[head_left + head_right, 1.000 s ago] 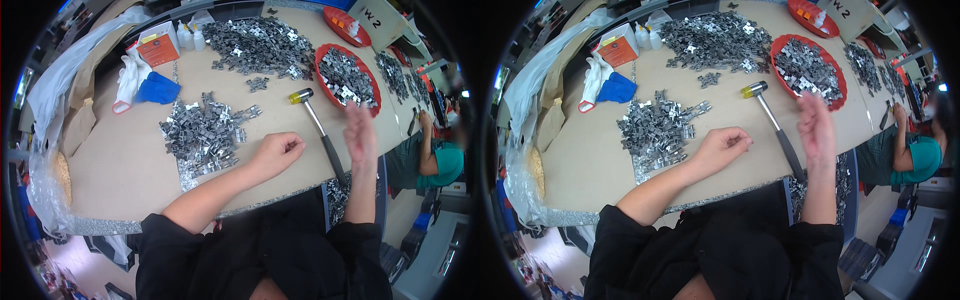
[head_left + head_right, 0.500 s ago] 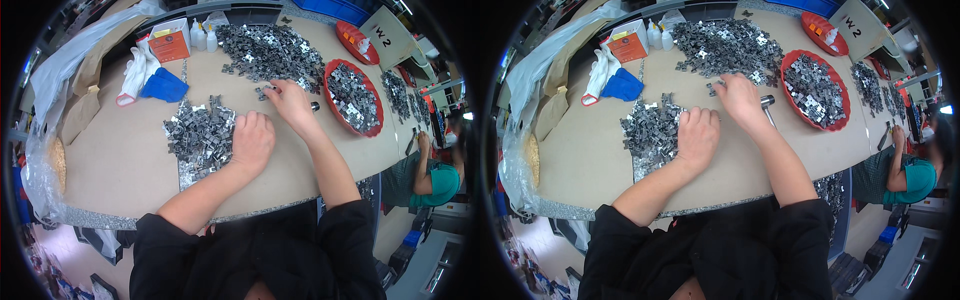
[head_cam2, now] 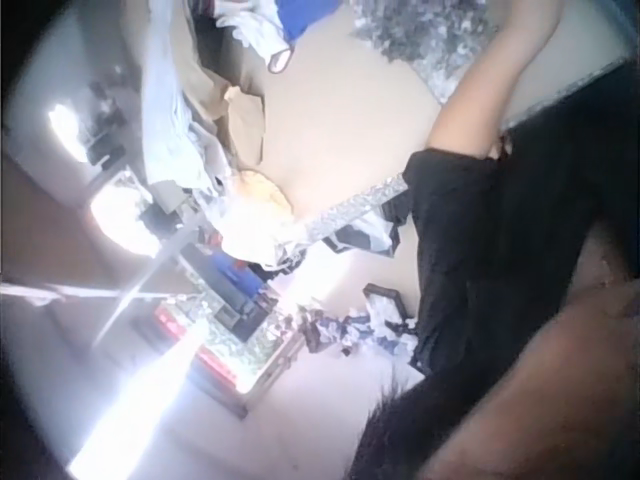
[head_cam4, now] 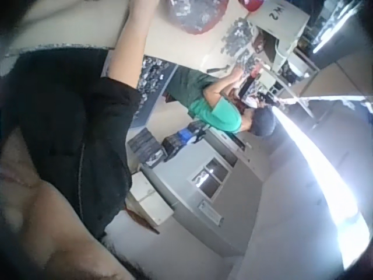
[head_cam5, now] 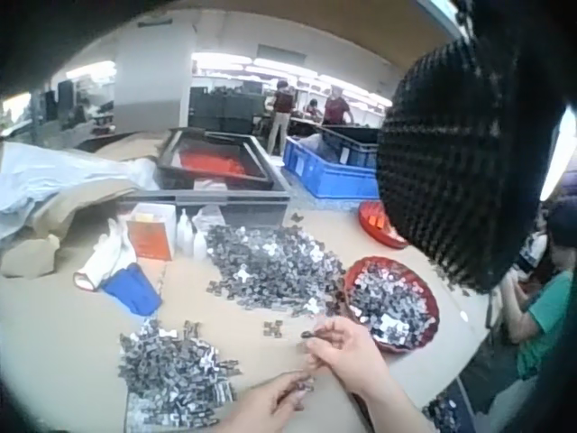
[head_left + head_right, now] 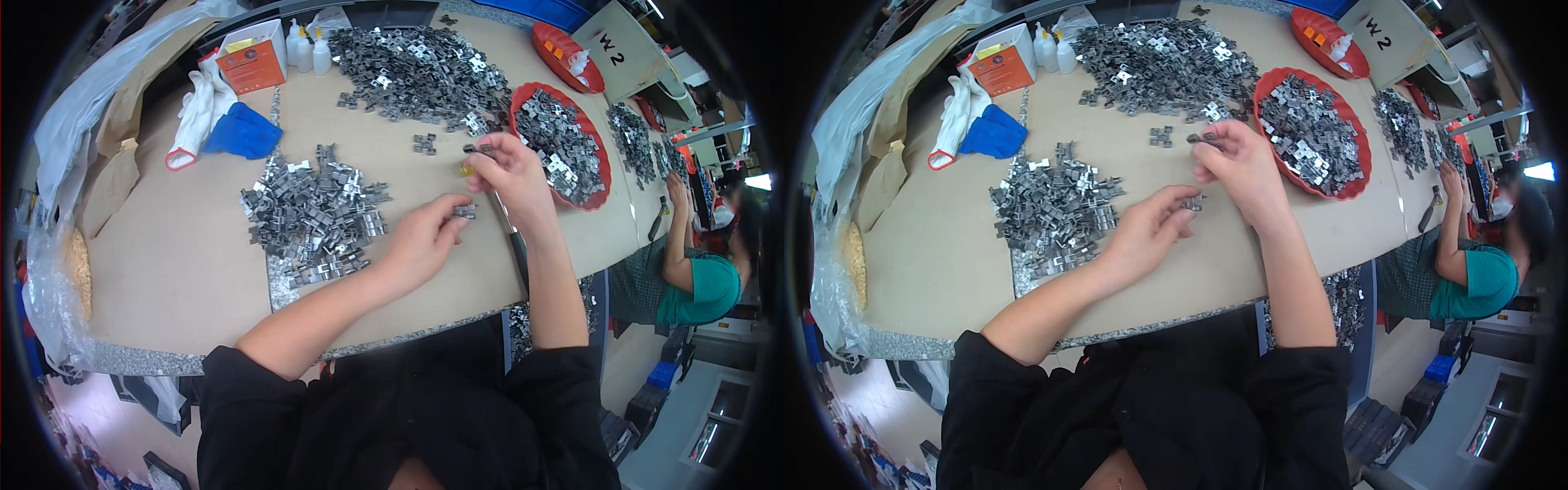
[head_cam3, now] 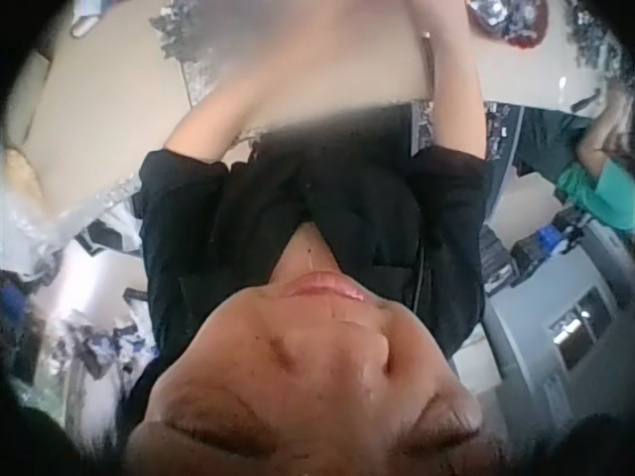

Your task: The person assembles small metal hardware components by hand, using a mallet to tap them together.

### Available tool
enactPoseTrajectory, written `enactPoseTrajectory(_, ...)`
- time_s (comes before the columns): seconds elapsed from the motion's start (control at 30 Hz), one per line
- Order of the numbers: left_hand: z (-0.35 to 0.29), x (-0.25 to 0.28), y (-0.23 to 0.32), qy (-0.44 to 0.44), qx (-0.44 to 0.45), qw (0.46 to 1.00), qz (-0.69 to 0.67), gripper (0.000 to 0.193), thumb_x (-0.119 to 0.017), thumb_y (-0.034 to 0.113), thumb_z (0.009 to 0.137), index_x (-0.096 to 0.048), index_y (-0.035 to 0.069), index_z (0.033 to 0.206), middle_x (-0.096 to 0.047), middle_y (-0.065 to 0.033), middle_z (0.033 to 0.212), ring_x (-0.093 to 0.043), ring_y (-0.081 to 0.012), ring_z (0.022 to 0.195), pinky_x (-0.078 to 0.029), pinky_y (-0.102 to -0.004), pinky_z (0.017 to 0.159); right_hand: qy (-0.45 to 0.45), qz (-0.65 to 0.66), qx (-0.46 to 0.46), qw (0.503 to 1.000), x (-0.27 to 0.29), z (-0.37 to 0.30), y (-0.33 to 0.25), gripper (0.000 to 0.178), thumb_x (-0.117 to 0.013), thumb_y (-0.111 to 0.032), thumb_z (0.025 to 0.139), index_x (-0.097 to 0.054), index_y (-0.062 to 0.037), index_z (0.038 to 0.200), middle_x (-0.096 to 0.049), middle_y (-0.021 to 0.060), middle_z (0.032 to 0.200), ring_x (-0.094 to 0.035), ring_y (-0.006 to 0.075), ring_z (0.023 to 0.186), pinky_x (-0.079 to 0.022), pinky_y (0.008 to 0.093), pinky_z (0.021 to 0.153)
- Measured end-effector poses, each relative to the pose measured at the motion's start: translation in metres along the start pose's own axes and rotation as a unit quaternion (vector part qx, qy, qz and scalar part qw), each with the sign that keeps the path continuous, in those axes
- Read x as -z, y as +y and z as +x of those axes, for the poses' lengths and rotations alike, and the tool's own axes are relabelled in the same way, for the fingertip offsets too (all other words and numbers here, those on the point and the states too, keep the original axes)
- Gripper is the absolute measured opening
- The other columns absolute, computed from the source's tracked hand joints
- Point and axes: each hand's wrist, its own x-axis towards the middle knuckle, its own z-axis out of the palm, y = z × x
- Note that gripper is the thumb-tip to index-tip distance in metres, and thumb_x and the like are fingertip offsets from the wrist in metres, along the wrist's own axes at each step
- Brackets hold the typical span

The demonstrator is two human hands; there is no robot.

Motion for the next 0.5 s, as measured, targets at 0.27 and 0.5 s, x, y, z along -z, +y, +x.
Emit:
enactPoseTrajectory(0.27, 0.006, 0.006, -0.004, -0.063, 0.13, 0.96, -0.241, 0.031, -0.05, 0.01, 0.087, -0.047, -0.001, 0.116, -0.057, -0.0083, 0.088, -0.057, -0.0141, 0.079, -0.048, -0.0248, 0.067, 0.026, 0.102, -0.063, 0.992, 0.024, -0.058, 0.024, 0.018, -0.055, -0.014, 0.086, -0.056, 0.0012, 0.095, -0.051, -0.001, 0.073, -0.045, 0.0055, 0.057, -0.04, 0.0191, 0.055)
enactPoseTrajectory(0.5, 0.007, 0.008, -0.007, -0.042, 0.13, 0.953, -0.272, 0.023, -0.052, 0.01, 0.086, -0.052, -0.001, 0.106, -0.058, -0.0078, 0.09, -0.059, -0.0156, 0.077, -0.048, -0.0245, 0.065, -0.006, 0.063, -0.026, 0.998, 0.028, -0.073, 0.037, 0.016, -0.056, -0.006, 0.083, -0.054, 0.0011, 0.097, -0.057, 0.0039, 0.081, -0.053, 0.0079, 0.062, -0.044, 0.0197, 0.058)
